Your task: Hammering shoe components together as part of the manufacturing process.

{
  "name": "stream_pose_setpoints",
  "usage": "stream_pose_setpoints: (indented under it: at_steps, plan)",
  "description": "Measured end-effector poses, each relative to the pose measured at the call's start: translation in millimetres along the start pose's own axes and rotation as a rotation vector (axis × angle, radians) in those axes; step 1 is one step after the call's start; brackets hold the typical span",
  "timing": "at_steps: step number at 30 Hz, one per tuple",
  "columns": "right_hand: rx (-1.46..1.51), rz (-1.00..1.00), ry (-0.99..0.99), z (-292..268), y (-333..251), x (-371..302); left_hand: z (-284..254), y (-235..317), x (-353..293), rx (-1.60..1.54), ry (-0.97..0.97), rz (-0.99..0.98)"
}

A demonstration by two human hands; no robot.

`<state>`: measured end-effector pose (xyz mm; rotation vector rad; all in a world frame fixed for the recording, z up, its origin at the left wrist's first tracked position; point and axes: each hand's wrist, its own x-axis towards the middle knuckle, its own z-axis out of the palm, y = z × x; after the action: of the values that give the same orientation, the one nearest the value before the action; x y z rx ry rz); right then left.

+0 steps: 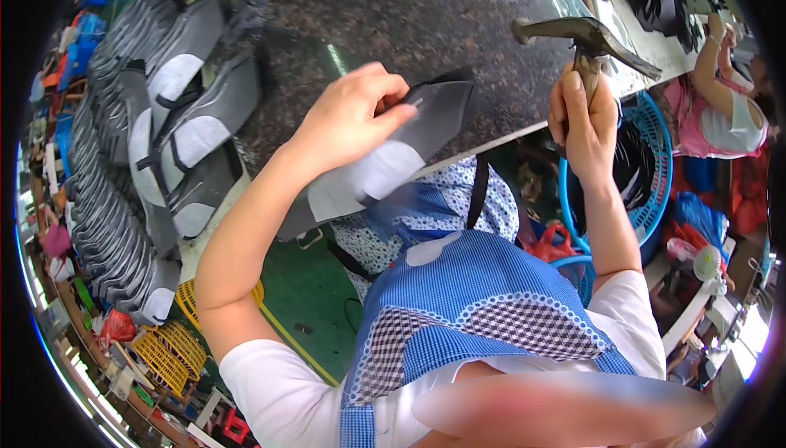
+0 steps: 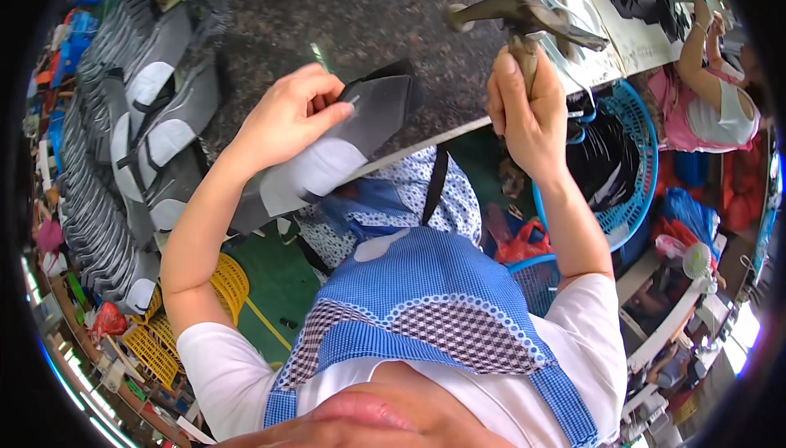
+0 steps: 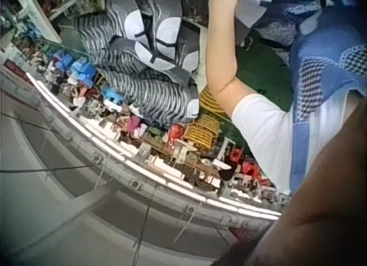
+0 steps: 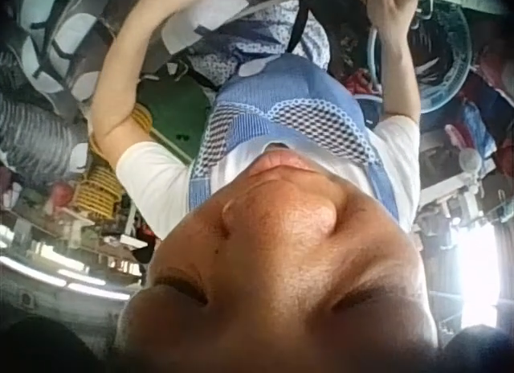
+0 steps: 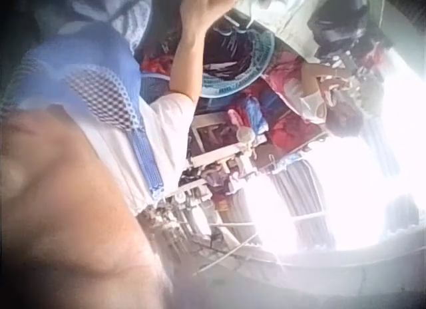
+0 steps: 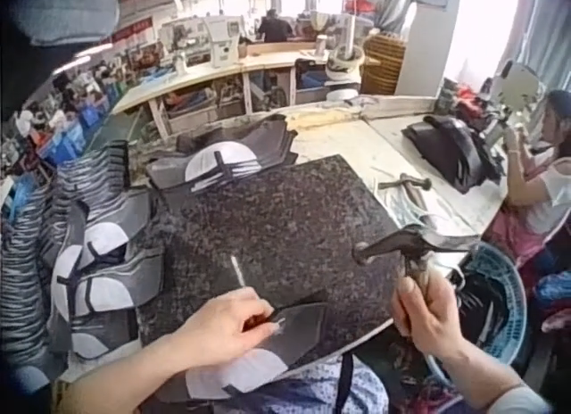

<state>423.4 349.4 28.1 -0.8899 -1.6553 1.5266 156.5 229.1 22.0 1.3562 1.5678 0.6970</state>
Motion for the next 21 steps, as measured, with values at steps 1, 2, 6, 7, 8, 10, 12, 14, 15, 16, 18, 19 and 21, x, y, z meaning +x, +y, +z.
stream_pose_setpoints:
  at_steps: [1,2,6,7,8,10,12,14,15,16,18,19,21]
  plan:
    - [-0.091,0.002,-0.081,-5,-5,-5,4,-1,4,0.186,0.075,0.06]
    - [-0.178,0.003,-0.157,-7,-9,-10,6,-3,8,0.376,0.145,0.124]
    - [-0.482,-0.123,-0.419,10,-8,0,13,0,11,0.216,0.21,0.067]
    - [-0.521,-0.196,-0.445,15,-8,4,15,1,12,0.203,0.232,0.072]
    - [-0.52,-0.184,-0.447,15,-3,8,16,0,12,0.197,0.223,0.065]
    - [-0.595,-0.311,-0.512,14,5,14,16,-3,12,0.135,0.254,0.107]
    - [-0.624,-0.281,-0.556,13,-5,22,18,-4,11,0.104,0.262,0.089]
    - [-0.69,-0.262,-0.657,11,-13,34,20,-8,11,0.075,0.266,0.079]
    - [-0.697,-0.259,-0.679,11,-18,42,22,-11,11,0.197,0.322,0.224]
    - [-0.677,-0.346,-0.643,12,-15,48,23,-14,10,0.318,0.378,0.37]
    - [-0.69,-0.498,-0.62,17,-17,55,24,-3,7,0.366,0.348,0.379]
    - [-0.694,-0.484,-0.617,16,-19,57,25,1,7,0.449,0.358,0.39]
    - [-0.777,-0.4,-0.734,17,-20,64,31,-1,7,0.526,0.41,0.412]
